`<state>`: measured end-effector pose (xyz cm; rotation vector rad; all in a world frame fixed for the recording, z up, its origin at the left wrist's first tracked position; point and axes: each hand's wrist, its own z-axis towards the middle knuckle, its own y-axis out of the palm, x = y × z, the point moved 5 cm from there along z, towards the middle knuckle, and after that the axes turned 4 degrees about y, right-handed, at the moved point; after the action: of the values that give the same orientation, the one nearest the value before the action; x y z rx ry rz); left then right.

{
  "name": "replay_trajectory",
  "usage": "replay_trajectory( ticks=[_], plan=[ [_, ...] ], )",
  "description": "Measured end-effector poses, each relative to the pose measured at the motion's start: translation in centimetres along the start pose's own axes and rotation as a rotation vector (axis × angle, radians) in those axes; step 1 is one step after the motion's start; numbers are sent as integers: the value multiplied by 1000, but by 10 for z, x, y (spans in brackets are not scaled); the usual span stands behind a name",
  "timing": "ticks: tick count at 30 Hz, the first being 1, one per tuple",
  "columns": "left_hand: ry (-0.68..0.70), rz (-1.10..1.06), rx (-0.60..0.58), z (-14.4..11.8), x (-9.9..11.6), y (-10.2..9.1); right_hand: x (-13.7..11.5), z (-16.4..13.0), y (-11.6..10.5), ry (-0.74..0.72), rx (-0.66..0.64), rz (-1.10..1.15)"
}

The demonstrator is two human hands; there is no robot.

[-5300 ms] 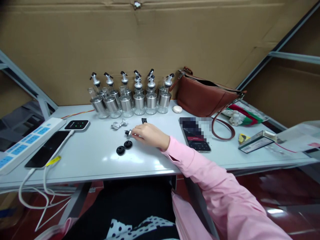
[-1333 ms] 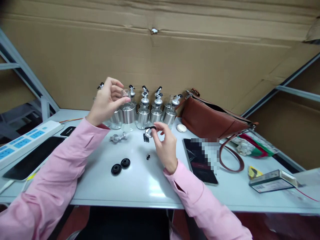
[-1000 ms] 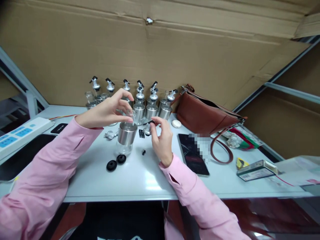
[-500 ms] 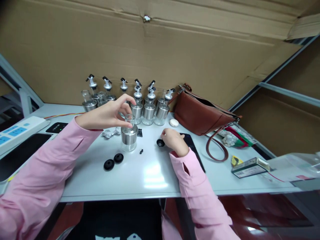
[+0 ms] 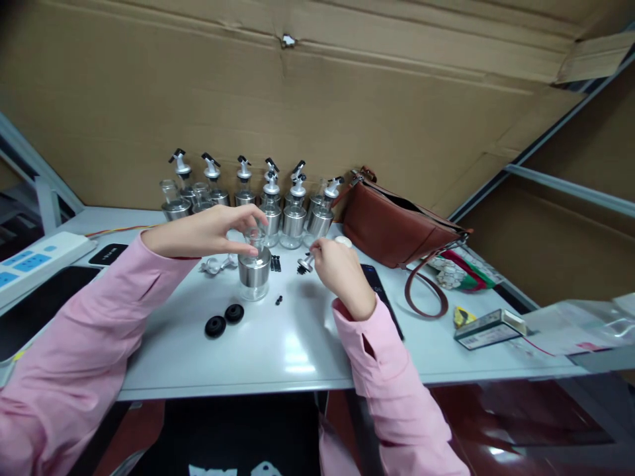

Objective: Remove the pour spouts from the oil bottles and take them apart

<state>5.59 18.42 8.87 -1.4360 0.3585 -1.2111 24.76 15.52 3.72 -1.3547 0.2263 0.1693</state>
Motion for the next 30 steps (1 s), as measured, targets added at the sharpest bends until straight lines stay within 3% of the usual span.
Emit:
replay_trajectory(
  ticks=[5, 7, 9, 14, 21, 30],
  plan=[
    [-8, 29, -14, -2, 1, -1, -45, 1, -58, -161, 291, 84],
    [-4, 41, -12, -2, 2, -2, -54, 5, -75, -252, 330, 142],
    [-6, 46, -8, -2, 3, -2, -59, 10, -85, -344, 283, 209],
    [-19, 4, -11, -2, 4, -1, -66, 16, -89, -461, 158, 310],
    [24, 7, 6, -1, 2, 0, -84, 9, -88, -518, 229, 401],
    [5, 12, -23, -2, 1, -2, -92, 6, -84, -603, 187, 378]
  ],
)
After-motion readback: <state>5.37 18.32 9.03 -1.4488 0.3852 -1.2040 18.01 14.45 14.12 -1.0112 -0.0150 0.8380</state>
